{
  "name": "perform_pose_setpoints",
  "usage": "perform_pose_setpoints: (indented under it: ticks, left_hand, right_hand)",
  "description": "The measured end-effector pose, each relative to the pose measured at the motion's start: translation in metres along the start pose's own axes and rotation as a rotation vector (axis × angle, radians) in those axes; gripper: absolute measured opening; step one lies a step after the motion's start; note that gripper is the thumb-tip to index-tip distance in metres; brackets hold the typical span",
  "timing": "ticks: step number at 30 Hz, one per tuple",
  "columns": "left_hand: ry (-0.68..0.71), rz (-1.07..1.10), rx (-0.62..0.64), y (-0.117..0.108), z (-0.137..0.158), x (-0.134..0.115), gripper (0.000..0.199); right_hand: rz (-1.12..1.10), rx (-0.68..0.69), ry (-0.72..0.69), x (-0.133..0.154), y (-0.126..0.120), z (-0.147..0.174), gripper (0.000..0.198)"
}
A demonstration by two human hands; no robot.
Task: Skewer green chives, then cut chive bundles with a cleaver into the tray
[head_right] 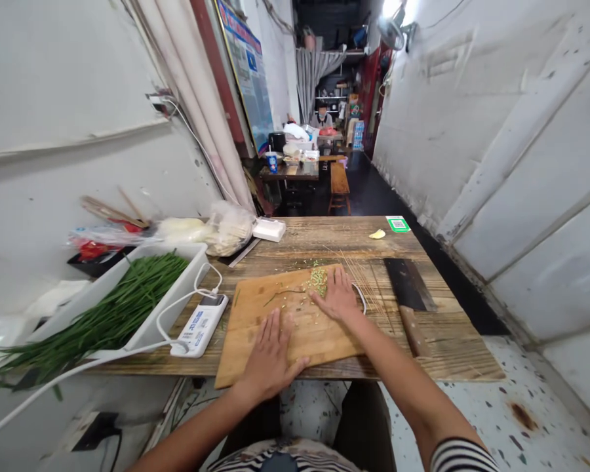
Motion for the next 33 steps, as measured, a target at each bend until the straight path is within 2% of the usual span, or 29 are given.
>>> perform_pose_setpoints:
  ticks: [4, 8, 10, 14, 16, 19, 21, 22, 24, 26, 27, 29, 33]
  left_hand:
    - [-0.005, -0.012, 0.005, 0.002, 0.002, -0.001, 0.101]
    - [-0.034, -0.049, 0.015, 0.003, 0.001, 0.0, 0.105]
    - [-0.054, -0.049, 0.023, 0.002, -0.002, 0.001, 0.105]
    - [-0.096, 0.037, 0.01, -0.008, -0.006, 0.002, 0.107]
    - [-0.093, 0.152, -0.031, -0.014, 0.0, -0.007, 0.097]
    - [-0.019, 0.549, -0.048, -0.006, 0.02, -0.039, 0.054]
    - [-0.051, 0.987, 0.101, 0.019, 0.037, -0.066, 0.039]
    - [-0.159, 1.228, 0.216, 0.036, 0.047, -0.077, 0.038]
    - [-0.502, 1.677, 0.39, 0.067, 0.063, -0.091, 0.033]
    - [-0.85, 2.018, 0.442, 0.087, 0.068, -0.094, 0.029]
    - [-0.962, 2.143, 0.434, 0.093, 0.066, -0.092, 0.029]
    - [-1.055, 2.312, 0.432, 0.098, 0.057, -0.086, 0.034]
    - [-1.057, 2.468, 0.432, 0.103, 0.047, -0.082, 0.039]
  right_hand:
    - [-0.094, 0.039, -0.164, 0.025, 0.006, -0.028, 0.08]
    - [-0.277, 0.023, -0.32, 0.038, 0.01, -0.038, 0.047]
    - [-0.32, 0.007, -0.343, 0.038, 0.012, -0.032, 0.038]
    - [-0.381, -0.008, -0.411, 0.038, 0.015, -0.005, 0.032]
    - [-0.468, -0.005, -0.451, 0.036, 0.014, 0.005, 0.031]
    - [-0.586, 0.01, -0.431, 0.026, 0.007, -0.001, 0.033]
    - [-0.559, -0.012, -0.333, 0.014, 0.003, -0.016, 0.035]
    - [-0.531, -0.027, -0.287, 0.01, 0.001, -0.023, 0.037]
    - [-0.487, -0.038, -0.242, 0.006, 0.0, -0.033, 0.038]
    - [-0.48, -0.015, -0.271, 0.012, 0.003, -0.034, 0.036]
    - [-0.476, -0.002, -0.294, 0.017, 0.005, -0.031, 0.035]
    - [-0.483, 0.006, -0.331, 0.026, 0.008, -0.021, 0.03]
    - [-0.549, -0.008, -0.343, 0.035, 0.012, -0.002, 0.019]
Point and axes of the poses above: each hand's wrist, its own z-axis away from the middle knuckle, its own y-axis out of the palm, x = y × z, the point moved 6 cm from there along -z, towards the middle knuckle, and after that the axes turned 13 degrees about y, right-handed, at the moved point
